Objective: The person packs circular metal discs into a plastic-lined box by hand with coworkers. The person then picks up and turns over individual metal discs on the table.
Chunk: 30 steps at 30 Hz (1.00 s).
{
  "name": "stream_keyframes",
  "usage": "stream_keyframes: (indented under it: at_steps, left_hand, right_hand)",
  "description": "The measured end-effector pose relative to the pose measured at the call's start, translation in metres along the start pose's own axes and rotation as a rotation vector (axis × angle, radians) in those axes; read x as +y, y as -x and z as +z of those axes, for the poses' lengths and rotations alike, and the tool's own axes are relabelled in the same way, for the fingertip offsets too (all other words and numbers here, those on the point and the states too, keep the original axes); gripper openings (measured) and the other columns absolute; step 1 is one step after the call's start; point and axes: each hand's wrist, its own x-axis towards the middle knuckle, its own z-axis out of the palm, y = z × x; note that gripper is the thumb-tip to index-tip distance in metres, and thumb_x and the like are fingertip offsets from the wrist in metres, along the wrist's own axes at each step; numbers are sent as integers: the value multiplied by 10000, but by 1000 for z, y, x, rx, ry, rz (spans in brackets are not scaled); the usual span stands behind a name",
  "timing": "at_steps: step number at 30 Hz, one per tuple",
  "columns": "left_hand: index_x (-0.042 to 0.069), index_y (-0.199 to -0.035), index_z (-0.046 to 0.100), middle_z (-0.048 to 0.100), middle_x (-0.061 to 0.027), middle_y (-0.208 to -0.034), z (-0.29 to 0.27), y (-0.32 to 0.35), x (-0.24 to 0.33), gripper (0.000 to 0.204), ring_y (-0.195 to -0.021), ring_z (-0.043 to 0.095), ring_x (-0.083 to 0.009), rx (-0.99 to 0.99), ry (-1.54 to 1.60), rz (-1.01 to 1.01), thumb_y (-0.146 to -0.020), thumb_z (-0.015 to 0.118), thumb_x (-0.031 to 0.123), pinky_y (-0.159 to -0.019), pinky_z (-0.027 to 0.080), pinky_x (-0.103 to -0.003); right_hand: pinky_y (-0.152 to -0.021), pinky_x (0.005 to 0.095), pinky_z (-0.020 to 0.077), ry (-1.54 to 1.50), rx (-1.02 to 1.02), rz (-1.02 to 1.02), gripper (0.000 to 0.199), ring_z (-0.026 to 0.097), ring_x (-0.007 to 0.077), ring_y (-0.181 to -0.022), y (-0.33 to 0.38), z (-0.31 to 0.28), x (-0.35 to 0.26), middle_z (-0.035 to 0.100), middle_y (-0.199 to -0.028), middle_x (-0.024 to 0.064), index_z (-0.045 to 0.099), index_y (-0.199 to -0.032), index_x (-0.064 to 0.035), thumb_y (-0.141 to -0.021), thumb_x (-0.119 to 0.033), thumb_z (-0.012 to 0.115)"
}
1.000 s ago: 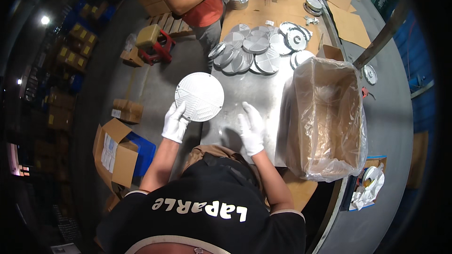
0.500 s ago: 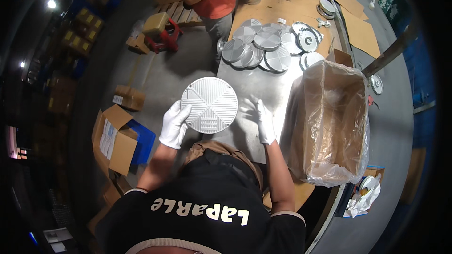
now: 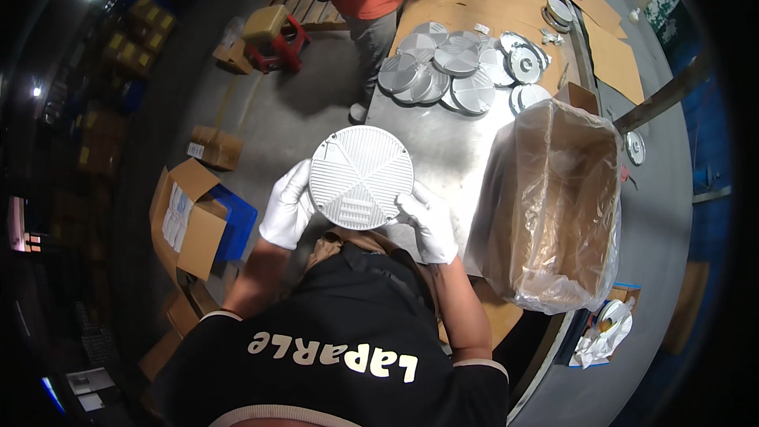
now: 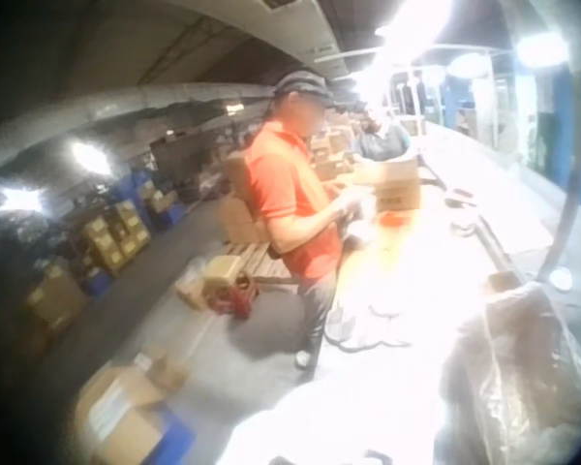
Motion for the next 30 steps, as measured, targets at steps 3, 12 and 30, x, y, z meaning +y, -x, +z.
stream_keyframes:
  at_steps: [3, 12, 30]
  left_hand:
    - [-37, -1216, 517, 614, -100, -1139, 14, 10, 12, 336, -1070, 591, -171, -45, 10, -19, -1020, 418, 217, -929, 470, -311]
    - [-46, -1189, 512, 621, -120, -1090, 24, 30, 28, 263, -1046, 591, -166, -117, -288, 71, -944, 509, 51, -929, 468, -320]
    - [88, -822, 553, 615, -175, -1151, -26, 5, -12, 125, -1165, 546, -293, -72, -160, 113, -919, 570, 164, -1029, 409, -441]
  right_hand:
    - [-665, 191, 481, -33, -13, -49, 474, 593, 79, -748, 5, 7, -7, 670, -1021, 73, 531, -1263, 58, -870, -186, 636]
    - [-800, 259, 486, 7, -72, -111, 489, 621, 129, -891, 13, 3, -11, 673, -1036, 87, 565, -1203, 83, -798, -143, 722]
    - [-882, 305, 487, 619, -181, -438, 335, 631, 203, -994, 29, 15, -8, 672, -1065, 131, 656, -1044, 36, -719, 15, 737]
